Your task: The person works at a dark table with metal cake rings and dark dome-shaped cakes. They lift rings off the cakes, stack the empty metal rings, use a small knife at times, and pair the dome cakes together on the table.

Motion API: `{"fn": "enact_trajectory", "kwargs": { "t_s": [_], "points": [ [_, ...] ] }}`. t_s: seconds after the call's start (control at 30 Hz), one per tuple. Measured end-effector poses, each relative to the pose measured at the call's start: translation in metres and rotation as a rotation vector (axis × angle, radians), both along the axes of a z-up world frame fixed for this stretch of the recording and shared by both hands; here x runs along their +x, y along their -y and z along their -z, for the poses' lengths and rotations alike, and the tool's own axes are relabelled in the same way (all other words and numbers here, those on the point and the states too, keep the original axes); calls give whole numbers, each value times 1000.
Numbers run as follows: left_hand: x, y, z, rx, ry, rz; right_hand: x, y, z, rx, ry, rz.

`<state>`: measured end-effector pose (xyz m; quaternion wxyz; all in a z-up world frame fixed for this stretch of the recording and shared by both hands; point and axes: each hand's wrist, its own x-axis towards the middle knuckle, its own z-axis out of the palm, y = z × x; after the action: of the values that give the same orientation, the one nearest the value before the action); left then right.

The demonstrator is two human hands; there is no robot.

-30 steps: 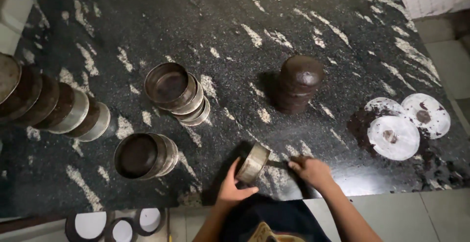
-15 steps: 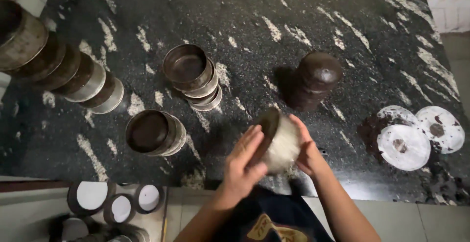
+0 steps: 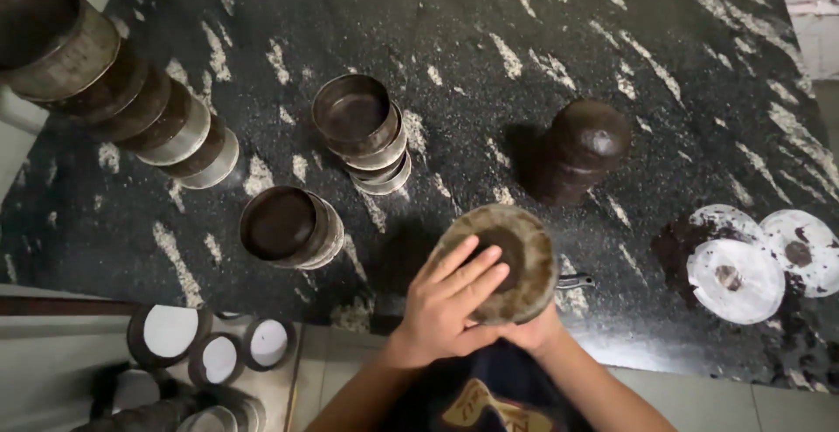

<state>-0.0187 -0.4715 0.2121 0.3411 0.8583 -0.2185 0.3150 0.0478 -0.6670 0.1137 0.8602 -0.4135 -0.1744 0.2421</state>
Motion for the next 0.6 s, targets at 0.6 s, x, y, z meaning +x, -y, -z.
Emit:
{"fn": "enact_trajectory", "kwargs": {
  "t_s": [0.6],
  "points": [
    [-32,-142,248,-1799,-923,-432,134,-28,88,-1074,447,544]
  ]
}}
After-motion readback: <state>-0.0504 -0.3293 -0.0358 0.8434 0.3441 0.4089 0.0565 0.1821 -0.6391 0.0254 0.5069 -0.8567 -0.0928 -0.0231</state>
